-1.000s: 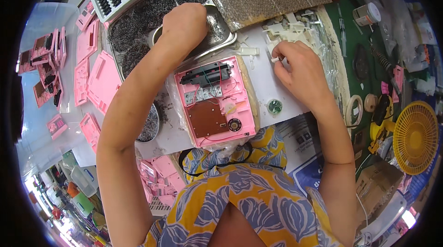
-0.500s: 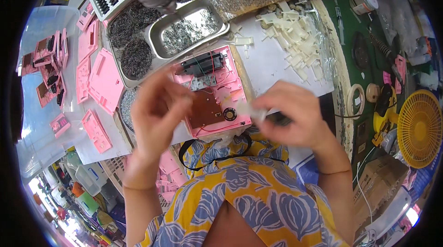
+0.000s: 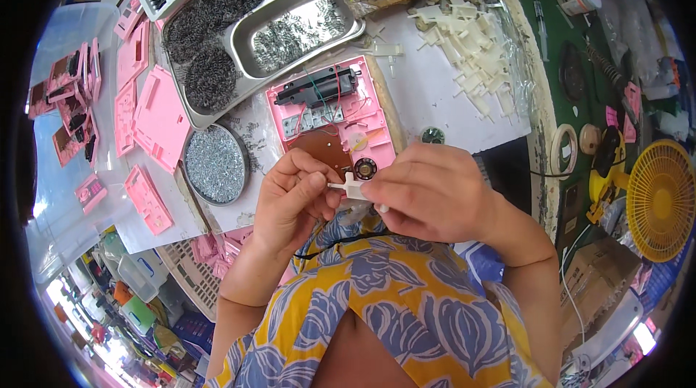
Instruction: Assembling a toy by soldering electronic components and securing the casing with screws.
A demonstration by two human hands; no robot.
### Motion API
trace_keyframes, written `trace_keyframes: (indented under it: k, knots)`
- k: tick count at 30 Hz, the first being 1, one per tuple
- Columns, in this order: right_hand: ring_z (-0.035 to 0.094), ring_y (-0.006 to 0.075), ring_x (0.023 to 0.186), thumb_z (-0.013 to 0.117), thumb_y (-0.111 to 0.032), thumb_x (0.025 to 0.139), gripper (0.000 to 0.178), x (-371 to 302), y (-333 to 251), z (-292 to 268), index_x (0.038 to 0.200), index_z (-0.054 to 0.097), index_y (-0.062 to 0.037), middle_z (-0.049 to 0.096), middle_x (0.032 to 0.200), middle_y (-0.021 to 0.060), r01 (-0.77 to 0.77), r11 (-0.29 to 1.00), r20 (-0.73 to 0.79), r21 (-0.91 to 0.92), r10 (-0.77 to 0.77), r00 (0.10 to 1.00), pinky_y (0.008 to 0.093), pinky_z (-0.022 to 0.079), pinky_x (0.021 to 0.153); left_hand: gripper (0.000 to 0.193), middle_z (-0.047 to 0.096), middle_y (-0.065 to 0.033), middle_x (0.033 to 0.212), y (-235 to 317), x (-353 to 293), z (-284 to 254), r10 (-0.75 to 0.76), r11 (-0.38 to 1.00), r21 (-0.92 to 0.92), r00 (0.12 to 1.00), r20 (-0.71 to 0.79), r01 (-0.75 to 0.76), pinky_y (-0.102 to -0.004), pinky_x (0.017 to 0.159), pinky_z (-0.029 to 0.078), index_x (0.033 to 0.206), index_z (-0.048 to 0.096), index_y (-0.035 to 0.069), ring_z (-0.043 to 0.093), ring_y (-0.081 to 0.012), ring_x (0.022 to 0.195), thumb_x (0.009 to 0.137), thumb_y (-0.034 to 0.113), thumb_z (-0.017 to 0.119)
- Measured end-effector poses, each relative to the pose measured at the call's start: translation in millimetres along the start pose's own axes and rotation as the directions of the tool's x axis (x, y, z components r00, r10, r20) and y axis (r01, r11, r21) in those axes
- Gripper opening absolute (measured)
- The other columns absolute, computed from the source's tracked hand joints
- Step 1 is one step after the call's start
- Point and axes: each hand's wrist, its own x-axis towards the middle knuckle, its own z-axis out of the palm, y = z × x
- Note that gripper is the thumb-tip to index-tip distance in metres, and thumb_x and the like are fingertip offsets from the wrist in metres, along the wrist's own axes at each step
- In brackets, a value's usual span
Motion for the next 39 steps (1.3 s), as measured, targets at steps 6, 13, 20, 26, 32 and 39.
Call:
trace_keyframes:
  k: [6,13,20,26,32,39]
  knots:
    - [0.069,0.0232,0.081,0.08,-0.002,0.08,0.033,-19,3,-8,0.111,0.071,0.0006,0.072,0.099,0.0112,-0.036,0.999,0.004,0.04,0.036,0.999,0.0328,0.056,0.066,0.007,0.072,-0.0097,0.093,10,2,20,0.118,0.868,0.477,0.99,0.074,-0.139,-0.0268,0.061,0.056,0.1,0.061,-0.001,0.07,-0.0126,0.079,0.096,-0.001,0.067]
    - [0.069,0.021,0.104,0.071,0.007,0.088,0.035,-61,23,-10,0.122,0.062,0.0111,0.069,0.116,0.0162,-0.254,0.468,-0.119,0.847,0.631,0.766,0.0334,0.055,0.092,0.018,0.068,-0.0145,0.081,15,49,37,0.141,-0.406,0.9,0.962,0.234,-0.159,-0.0441,0.061,0.054,0.088,0.063,0.003,0.068,-0.0337,0.07,0.087,0.018,0.072]
    - [0.07,0.0227,0.103,0.07,0.004,0.089,0.032,-49,23,-7,0.121,0.066,0.0031,0.071,0.114,0.012,-0.507,0.682,-0.105,0.528,0.645,0.757,0.0322,0.055,0.089,0.009,0.068,-0.0125,0.079,10,48,25,0.236,-0.198,0.91,0.883,0.405,-0.365,-0.0386,0.056,0.053,0.086,0.065,0.002,0.067,-0.0285,0.064,0.084,0.006,0.073]
    - [0.055,0.0287,0.1,0.082,-0.012,0.075,0.03,-20,42,1,0.103,0.073,-0.0099,0.067,0.105,0.0044,-0.275,0.955,-0.022,-0.113,0.274,0.961,0.039,0.049,0.086,0.024,0.065,-0.0104,0.08,2,19,-1,0.415,-0.087,0.849,0.756,0.507,-0.521,-0.0343,0.056,0.053,0.095,0.068,0.003,0.067,-0.0253,0.068,0.074,-0.005,0.079]
    - [0.056,0.0272,0.098,0.081,-0.012,0.074,0.028,-4,44,1,0.101,0.073,-0.0107,0.065,0.101,0.0032,-0.117,0.951,0.116,-0.285,0.156,0.981,0.039,0.049,0.084,0.025,0.068,-0.0131,0.099,-8,20,-15,0.497,-0.154,0.804,0.658,0.565,-0.574,-0.0335,0.059,0.055,0.096,0.069,0.003,0.068,-0.0254,0.072,0.075,-0.005,0.079]
    - [0.059,0.0269,0.096,0.079,-0.017,0.079,0.022,-10,74,17,0.097,0.072,-0.0094,0.066,0.102,0.0041,-0.057,0.997,0.049,-0.053,0.06,0.997,0.0384,0.049,0.081,0.026,0.07,-0.0171,0.114,-9,30,-14,0.463,-0.178,0.79,0.658,0.593,-0.587,-0.0337,0.065,0.057,0.097,0.064,0.003,0.069,-0.027,0.076,0.076,-0.003,0.078]
